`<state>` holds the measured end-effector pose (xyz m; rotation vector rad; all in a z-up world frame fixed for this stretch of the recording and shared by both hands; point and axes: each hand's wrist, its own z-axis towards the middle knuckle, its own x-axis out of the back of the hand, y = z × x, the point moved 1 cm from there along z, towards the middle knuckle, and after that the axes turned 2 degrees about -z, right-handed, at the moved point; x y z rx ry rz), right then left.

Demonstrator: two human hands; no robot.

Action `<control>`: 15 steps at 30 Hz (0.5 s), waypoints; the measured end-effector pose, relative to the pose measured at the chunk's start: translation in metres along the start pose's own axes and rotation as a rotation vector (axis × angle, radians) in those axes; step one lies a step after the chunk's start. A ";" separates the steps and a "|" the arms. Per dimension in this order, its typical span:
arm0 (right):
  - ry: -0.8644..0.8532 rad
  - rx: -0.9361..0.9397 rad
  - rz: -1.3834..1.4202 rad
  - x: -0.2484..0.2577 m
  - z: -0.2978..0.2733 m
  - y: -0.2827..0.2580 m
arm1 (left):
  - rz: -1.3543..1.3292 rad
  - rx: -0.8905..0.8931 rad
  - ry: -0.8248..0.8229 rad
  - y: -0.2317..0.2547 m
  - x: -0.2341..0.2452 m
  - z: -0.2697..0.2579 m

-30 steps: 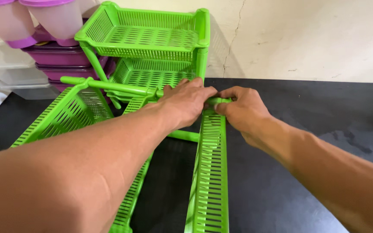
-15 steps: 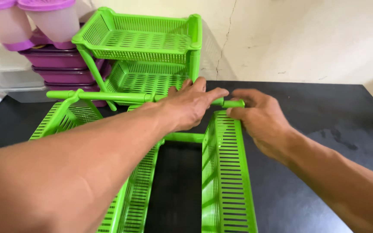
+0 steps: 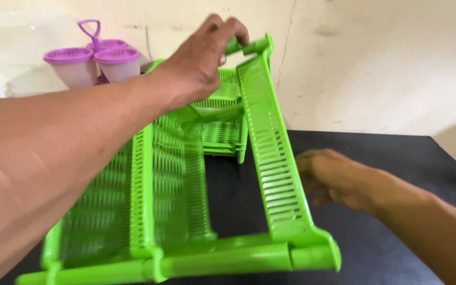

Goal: The person disassembles a green plastic three-tier storage rack by removing the vertical poles and stacking the trays. They then reassemble the rack by inserting the poles into the tray holes and stacking the trays back into a three-tier structure.

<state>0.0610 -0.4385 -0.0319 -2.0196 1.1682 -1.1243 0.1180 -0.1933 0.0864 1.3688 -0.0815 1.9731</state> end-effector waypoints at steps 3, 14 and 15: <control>0.031 0.021 -0.033 -0.001 -0.010 0.009 | -0.054 -0.115 0.172 0.005 0.024 -0.012; 0.261 0.311 0.249 0.049 -0.024 -0.046 | -0.219 -0.099 0.032 0.059 0.051 -0.041; 0.268 0.302 0.245 0.054 -0.029 -0.060 | -0.243 -0.222 0.023 0.070 0.041 -0.044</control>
